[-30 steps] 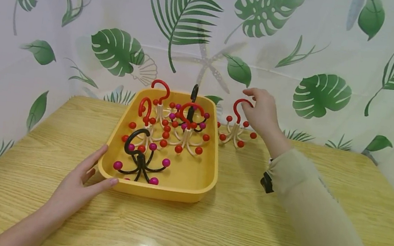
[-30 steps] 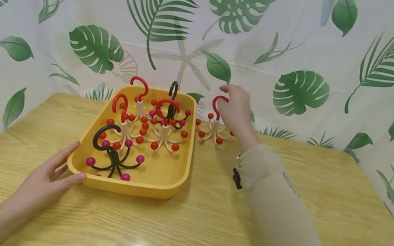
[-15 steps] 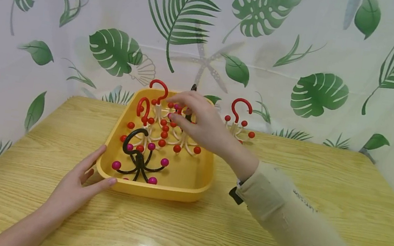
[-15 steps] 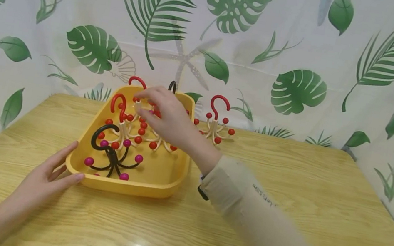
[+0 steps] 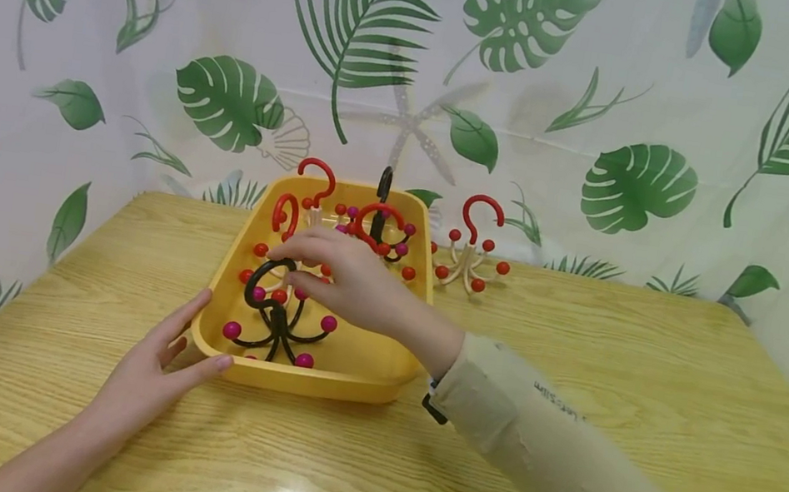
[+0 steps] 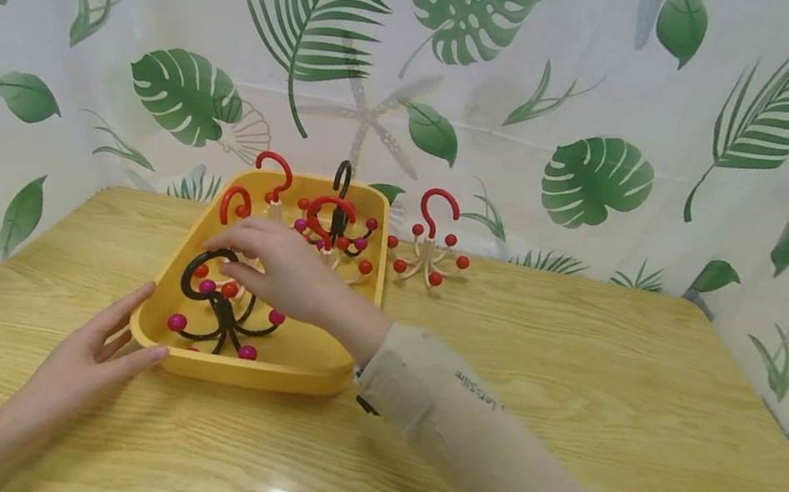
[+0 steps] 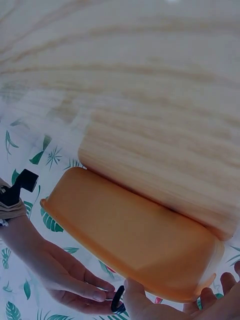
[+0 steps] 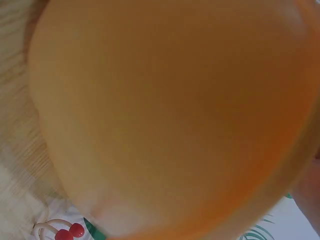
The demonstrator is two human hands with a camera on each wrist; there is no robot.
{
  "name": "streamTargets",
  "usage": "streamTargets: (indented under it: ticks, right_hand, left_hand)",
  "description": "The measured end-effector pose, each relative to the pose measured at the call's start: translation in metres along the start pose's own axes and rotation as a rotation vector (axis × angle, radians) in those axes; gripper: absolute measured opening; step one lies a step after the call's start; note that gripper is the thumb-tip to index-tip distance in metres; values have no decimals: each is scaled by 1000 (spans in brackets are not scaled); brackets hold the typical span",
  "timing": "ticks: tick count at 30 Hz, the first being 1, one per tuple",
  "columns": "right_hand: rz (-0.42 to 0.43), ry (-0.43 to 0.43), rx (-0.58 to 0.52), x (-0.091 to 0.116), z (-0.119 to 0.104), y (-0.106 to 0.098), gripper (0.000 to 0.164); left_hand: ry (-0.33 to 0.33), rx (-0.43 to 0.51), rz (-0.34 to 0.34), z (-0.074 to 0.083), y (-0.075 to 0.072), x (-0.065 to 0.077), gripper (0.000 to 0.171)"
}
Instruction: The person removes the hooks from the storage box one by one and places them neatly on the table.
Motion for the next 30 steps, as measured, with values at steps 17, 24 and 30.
streamTargets:
  ticks: [17,24,30]
  right_hand:
    - [41,28,34,-7,-5,2,19]
    - [171,-26,53,-5,-17,-19,19]
    - [281,-57,61,-1,-24,-39,19]
  left_hand:
    - [21,-2,5,1,0,1,87]
    - [27,-3,8,1,0,0,87]
    - [24,-13,9,1,0,0,87]
Point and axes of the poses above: each hand's wrist, its own x-axis away from the middle knuckle, its own y-axis out of the palm, z = x × y, the point moved 2 cm from there along -x, towards the middle knuckle, and after that the axes turned 2 degrees about -x, right-handed, at the moved point
